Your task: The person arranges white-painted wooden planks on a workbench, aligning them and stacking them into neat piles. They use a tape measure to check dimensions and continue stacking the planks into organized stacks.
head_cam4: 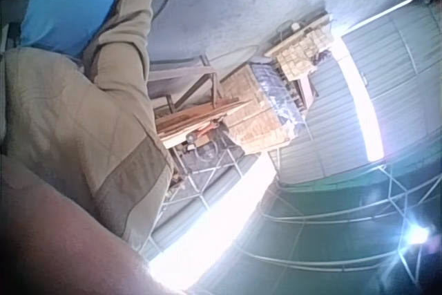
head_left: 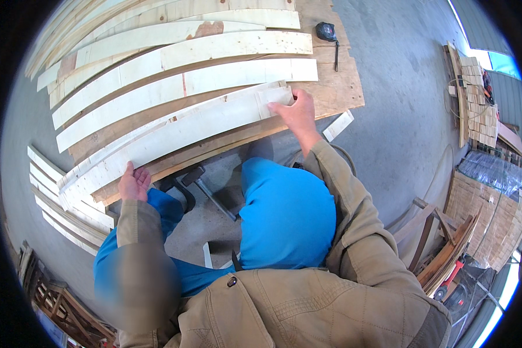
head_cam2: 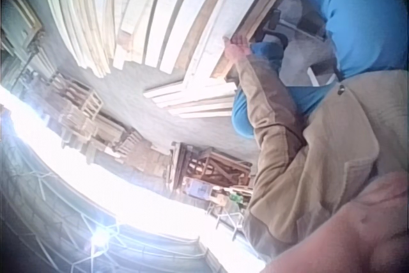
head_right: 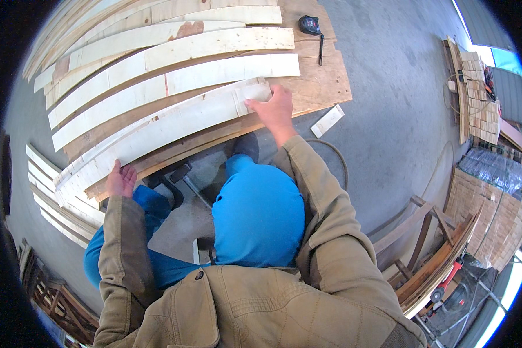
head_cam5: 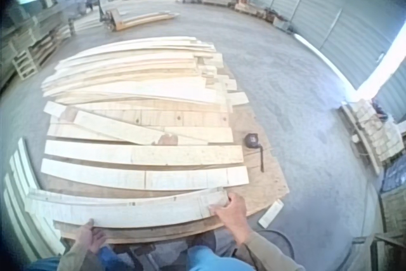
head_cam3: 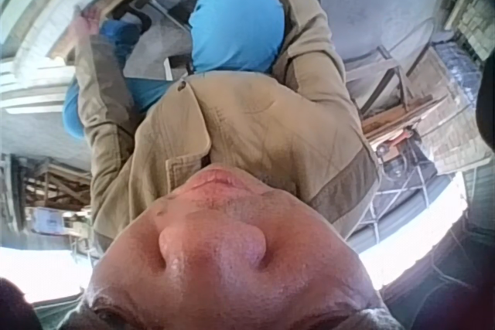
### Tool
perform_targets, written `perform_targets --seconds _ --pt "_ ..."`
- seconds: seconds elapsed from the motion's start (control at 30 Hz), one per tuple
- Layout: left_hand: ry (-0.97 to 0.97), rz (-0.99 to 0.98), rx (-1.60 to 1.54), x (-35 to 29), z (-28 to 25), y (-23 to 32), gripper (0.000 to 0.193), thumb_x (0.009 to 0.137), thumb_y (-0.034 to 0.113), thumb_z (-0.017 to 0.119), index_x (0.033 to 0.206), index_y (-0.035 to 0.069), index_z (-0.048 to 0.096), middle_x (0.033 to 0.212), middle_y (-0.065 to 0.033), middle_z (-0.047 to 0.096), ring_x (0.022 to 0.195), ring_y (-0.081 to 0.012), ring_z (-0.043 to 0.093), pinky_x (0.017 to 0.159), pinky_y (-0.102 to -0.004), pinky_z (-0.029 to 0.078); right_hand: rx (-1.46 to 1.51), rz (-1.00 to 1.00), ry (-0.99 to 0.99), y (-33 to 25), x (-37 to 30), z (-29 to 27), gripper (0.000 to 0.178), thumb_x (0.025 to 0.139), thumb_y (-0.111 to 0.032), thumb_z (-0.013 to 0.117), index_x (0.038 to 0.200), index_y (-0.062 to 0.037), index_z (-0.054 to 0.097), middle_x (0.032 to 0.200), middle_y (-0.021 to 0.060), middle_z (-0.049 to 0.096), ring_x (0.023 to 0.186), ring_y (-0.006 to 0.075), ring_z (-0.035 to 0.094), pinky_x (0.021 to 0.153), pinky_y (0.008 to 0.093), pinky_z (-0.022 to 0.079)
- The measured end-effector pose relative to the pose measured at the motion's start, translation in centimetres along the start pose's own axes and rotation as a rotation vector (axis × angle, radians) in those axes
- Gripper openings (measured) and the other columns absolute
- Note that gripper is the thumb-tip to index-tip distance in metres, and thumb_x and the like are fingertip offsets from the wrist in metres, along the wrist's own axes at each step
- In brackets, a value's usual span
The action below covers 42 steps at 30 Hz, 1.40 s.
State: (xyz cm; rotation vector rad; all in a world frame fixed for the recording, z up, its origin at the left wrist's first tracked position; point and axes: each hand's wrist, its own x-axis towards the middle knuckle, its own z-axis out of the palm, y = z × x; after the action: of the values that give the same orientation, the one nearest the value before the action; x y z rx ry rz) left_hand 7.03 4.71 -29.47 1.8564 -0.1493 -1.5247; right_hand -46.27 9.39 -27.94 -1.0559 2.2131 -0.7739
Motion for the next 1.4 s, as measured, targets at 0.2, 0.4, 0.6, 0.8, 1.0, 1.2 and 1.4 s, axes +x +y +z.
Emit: perform_targets --seconds 0.2,0.4,0.6,0.8,1.0,1.2,1.4 --pt "-0.004 0.065 -0.397 0.1 -0.9 -2.5 0.032 0.110 0.030 0.068 0.127 0.004 0.065 0.124 -0.0124 0.071 0.122 -0.0289 0.067 0.109 -0.0476 0.056 0.172 0.075 -0.080 0.4 -1.9 -1.6 0.070 0.075 -0.031 0.096 0.125 0.0074 0.067 0.121 0.0237 0.069 0.112 0.0335 0.067 0.096 0.0435 0.055" --pt "0.131 -0.017 -0.618 -2.0 -1.1 -5.1 0.025 0.110 0.021 0.065 0.128 0.003 0.064 0.128 -0.0114 0.073 0.121 -0.0288 0.070 0.107 -0.0494 0.058 0.358 0.166 -0.134 0.9 -5.6 -2.6 0.062 0.081 -0.022 0.092 0.128 0.0086 0.065 0.120 0.0189 0.074 0.108 0.0235 0.071 0.092 0.0378 0.058" --pt "0.054 0.000 -0.571 -3.5 -1.0 -5.4 0.026 0.110 0.021 0.065 0.131 0.005 0.064 0.129 -0.0113 0.073 0.124 -0.0293 0.067 0.108 -0.0500 0.056 0.448 0.117 -0.152 2.3 -6.4 -2.2 0.068 0.083 -0.018 0.092 0.136 0.0089 0.059 0.124 0.0181 0.073 0.109 0.0226 0.071 0.095 0.0366 0.058" --pt "0.028 -0.012 -0.574 -4.0 -1.4 -6.1 0.030 0.108 0.023 0.068 0.133 0.007 0.064 0.127 -0.0096 0.074 0.125 -0.0303 0.067 0.109 -0.0530 0.054 0.376 0.073 -0.155 1.7 -6.5 -3.2 0.078 0.081 -0.022 0.094 0.141 0.0090 0.055 0.127 0.0207 0.072 0.112 0.0245 0.071 0.096 0.0381 0.058" --pt "0.007 -0.077 -0.586 -3.9 -2.4 -7.3 0.027 0.109 0.024 0.067 0.129 0.007 0.067 0.124 -0.0081 0.074 0.121 -0.0291 0.068 0.107 -0.0514 0.056 0.092 0.033 -0.088 1.0 -6.2 -3.0 0.090 0.079 -0.031 0.097 0.144 0.0099 0.051 0.131 0.0241 0.069 0.116 0.0285 0.070 0.100 0.0405 0.057" --pt "0.012 -0.065 -0.568 -4.2 -2.6 -7.3 0.026 0.110 0.024 0.066 0.130 0.007 0.067 0.128 -0.0094 0.073 0.122 -0.0279 0.068 0.108 -0.0493 0.056 0.167 0.119 -0.092 0.8 -6.7 -2.7 0.090 0.073 -0.035 0.099 0.139 0.0075 0.056 0.129 0.0255 0.071 0.120 0.0346 0.070 0.102 0.0444 0.055" --pt "-0.059 -0.103 -0.595 -3.6 -2.9 -7.8 0.023 0.110 0.023 0.066 0.126 0.007 0.067 0.125 -0.0104 0.074 0.119 -0.0292 0.069 0.106 -0.0505 0.057 -0.186 0.009 -0.028 0.5 -5.3 -3.3 0.079 0.076 -0.046 0.096 0.127 0.0063 0.066 0.125 0.0225 0.072 0.117 0.0349 0.070 0.099 0.0457 0.055"
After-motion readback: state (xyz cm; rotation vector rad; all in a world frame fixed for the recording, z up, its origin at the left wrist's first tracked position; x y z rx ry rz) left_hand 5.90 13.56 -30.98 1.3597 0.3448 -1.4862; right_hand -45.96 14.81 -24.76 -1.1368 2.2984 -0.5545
